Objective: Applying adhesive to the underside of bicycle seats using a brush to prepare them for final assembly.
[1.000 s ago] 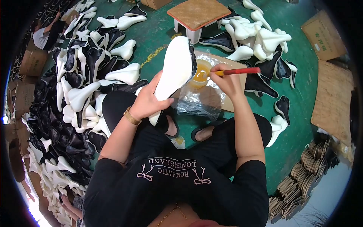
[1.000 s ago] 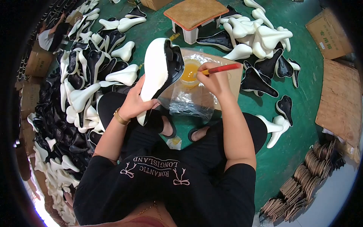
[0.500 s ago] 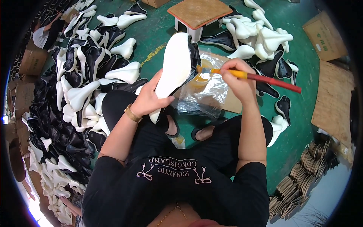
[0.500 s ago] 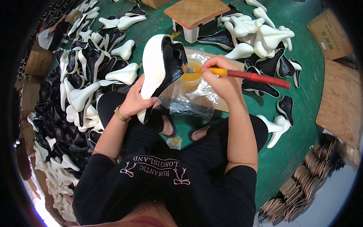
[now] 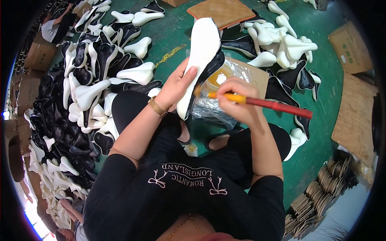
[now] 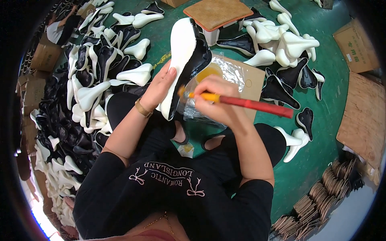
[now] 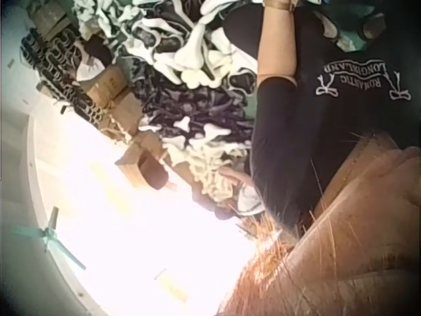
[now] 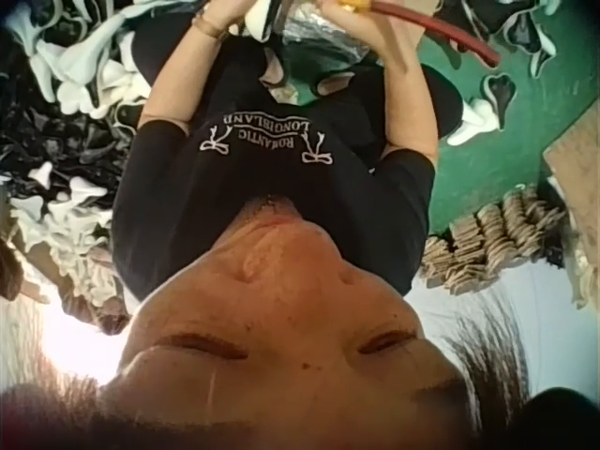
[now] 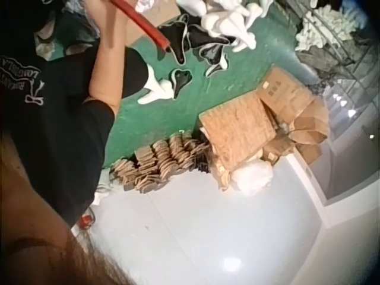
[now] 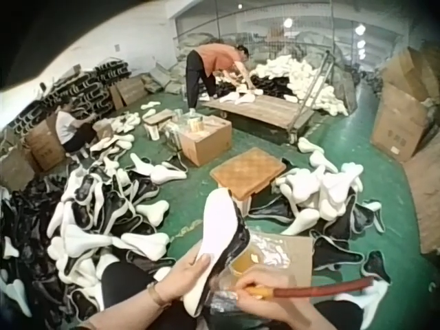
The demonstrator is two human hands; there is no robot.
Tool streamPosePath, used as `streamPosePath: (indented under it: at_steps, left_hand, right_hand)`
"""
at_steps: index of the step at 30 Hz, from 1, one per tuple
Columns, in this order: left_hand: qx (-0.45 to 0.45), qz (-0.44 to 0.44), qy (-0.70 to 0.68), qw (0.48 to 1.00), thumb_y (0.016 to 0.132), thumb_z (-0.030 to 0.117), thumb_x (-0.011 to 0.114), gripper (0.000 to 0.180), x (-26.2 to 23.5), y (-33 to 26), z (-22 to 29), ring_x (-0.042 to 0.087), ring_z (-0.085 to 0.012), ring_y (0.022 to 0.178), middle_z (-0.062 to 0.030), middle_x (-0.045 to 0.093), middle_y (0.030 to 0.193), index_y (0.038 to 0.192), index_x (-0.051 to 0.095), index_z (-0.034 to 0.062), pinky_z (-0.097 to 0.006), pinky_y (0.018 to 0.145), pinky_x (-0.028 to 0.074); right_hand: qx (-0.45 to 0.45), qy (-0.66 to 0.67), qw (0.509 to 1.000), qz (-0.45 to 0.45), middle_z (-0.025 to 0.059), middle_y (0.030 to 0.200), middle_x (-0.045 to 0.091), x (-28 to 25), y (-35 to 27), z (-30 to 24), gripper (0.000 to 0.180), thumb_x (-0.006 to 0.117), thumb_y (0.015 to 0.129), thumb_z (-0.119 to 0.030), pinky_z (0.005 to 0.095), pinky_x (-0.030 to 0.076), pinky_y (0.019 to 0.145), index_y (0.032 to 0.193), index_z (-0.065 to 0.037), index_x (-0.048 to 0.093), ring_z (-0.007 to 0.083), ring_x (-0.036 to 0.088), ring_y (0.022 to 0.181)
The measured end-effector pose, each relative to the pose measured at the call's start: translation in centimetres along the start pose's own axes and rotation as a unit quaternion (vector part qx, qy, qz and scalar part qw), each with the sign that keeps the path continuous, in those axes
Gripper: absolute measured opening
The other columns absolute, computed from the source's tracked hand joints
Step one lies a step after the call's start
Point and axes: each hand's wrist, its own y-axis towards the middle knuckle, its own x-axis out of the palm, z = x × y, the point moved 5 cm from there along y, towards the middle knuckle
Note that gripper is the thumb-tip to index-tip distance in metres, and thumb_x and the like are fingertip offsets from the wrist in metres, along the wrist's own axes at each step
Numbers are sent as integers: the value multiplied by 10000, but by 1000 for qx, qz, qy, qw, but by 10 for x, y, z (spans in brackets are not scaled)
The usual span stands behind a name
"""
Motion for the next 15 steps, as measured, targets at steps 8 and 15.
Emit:
streamPosePath:
  at_steps: [8, 15]
  left_hand:
    - [-17, 18, -56, 998, 1013, 385, 405, 552, -1, 16, -3, 455, -127, 1184, -67, 491, 1325, 1420, 340, 17, -270, 1004, 362]
    - [-29, 38, -116, 992, 1020, 387, 383, 547, -3, 19, -3, 466, -119, 1174, -66, 498, 1317, 1419, 338, 16, -261, 995, 374]
  right_hand:
    - [-42, 3, 999, -21, 80, 768, 622, 1, 0, -9, 67, 659, 684, 9, 271, 478, 634, 726, -14, 612, 173, 610, 699]
    - [-23, -11, 999, -27, 74, 747, 620, -1, 1, -13, 74, 649, 672, 21, 277, 478, 632, 721, -14, 607, 192, 607, 698]
